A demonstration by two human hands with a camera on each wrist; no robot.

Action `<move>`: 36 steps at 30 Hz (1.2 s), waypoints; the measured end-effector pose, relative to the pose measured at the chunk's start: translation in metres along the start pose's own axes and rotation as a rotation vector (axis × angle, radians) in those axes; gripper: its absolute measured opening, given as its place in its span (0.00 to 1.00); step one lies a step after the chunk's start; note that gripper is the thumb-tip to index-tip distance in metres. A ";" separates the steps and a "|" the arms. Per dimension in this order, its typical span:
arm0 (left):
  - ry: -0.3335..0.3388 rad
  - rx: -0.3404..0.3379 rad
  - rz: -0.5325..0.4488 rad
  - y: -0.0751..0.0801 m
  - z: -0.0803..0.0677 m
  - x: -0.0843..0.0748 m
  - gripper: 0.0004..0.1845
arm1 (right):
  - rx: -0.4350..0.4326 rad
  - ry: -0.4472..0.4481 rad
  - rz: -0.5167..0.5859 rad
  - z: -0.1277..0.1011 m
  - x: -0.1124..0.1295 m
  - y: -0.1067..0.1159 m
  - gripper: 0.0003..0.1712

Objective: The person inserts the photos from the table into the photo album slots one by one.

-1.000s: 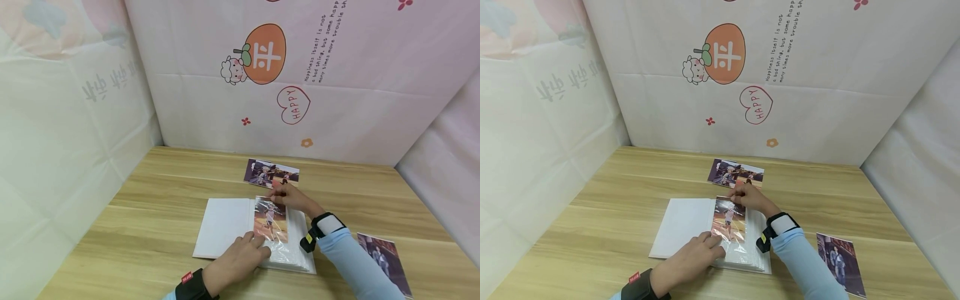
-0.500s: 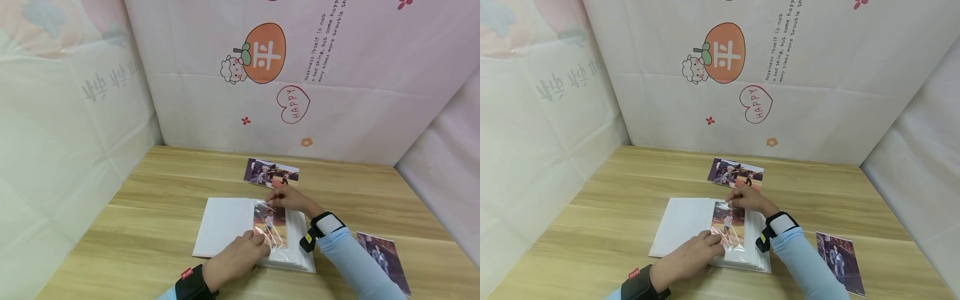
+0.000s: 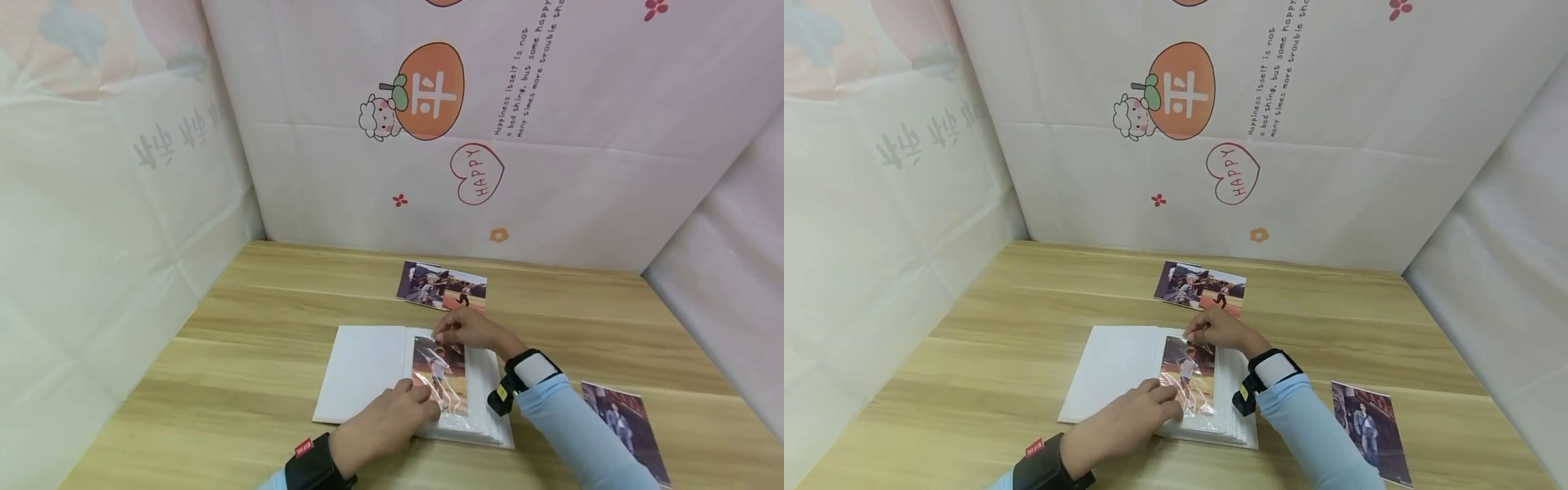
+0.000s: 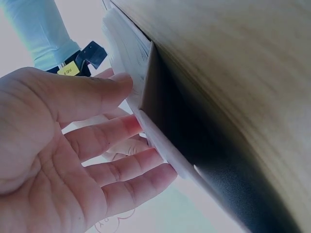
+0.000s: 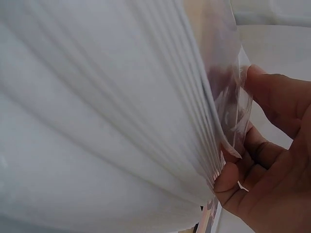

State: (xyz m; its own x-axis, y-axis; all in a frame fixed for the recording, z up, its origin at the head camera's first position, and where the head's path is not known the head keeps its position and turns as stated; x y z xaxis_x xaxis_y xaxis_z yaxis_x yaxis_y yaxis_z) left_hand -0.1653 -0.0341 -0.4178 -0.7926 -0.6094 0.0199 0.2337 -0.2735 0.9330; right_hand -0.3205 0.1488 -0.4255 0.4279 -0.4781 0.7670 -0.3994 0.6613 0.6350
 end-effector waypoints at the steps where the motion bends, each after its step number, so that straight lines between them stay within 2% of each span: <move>1: 0.001 0.001 0.002 0.000 0.000 0.000 0.16 | 0.005 -0.001 0.001 0.000 0.000 0.000 0.06; 14: 0.013 0.008 -0.007 -0.001 0.002 -0.001 0.16 | 0.018 -0.013 -0.007 -0.002 -0.001 0.001 0.08; 17: 0.015 0.012 -0.007 -0.001 0.003 -0.002 0.16 | 0.024 0.019 -0.027 -0.003 -0.003 0.002 0.08; 20: 0.016 0.018 0.000 0.000 0.004 -0.003 0.16 | 0.010 0.100 -0.072 -0.007 -0.002 0.004 0.10; 23: 0.019 0.029 0.006 0.000 0.005 -0.003 0.16 | -0.012 0.162 -0.116 -0.013 0.000 0.008 0.15; 31: 0.047 0.096 -0.015 0.000 0.005 0.000 0.17 | -0.009 0.060 -0.188 -0.039 0.006 0.013 0.26; 36: 0.043 0.090 -0.017 0.002 0.005 0.001 0.17 | -0.039 0.142 -0.251 -0.055 0.006 0.012 0.30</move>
State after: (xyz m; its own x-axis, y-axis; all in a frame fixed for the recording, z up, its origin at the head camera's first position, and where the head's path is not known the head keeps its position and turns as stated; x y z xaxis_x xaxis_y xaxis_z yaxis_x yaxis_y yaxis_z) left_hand -0.1684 -0.0310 -0.4137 -0.7706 -0.6373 -0.0097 0.1675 -0.2171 0.9617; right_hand -0.2783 0.1854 -0.4183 0.6199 -0.5455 0.5640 -0.2367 0.5553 0.7973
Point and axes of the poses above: each hand's wrist, its own z-axis towards the middle knuckle, its own y-axis out of the back of the hand, x = y × z, the point moved 2 cm from there along z, towards the middle knuckle, and after that the axes turned 9 degrees about -x, right-handed, at the moved point
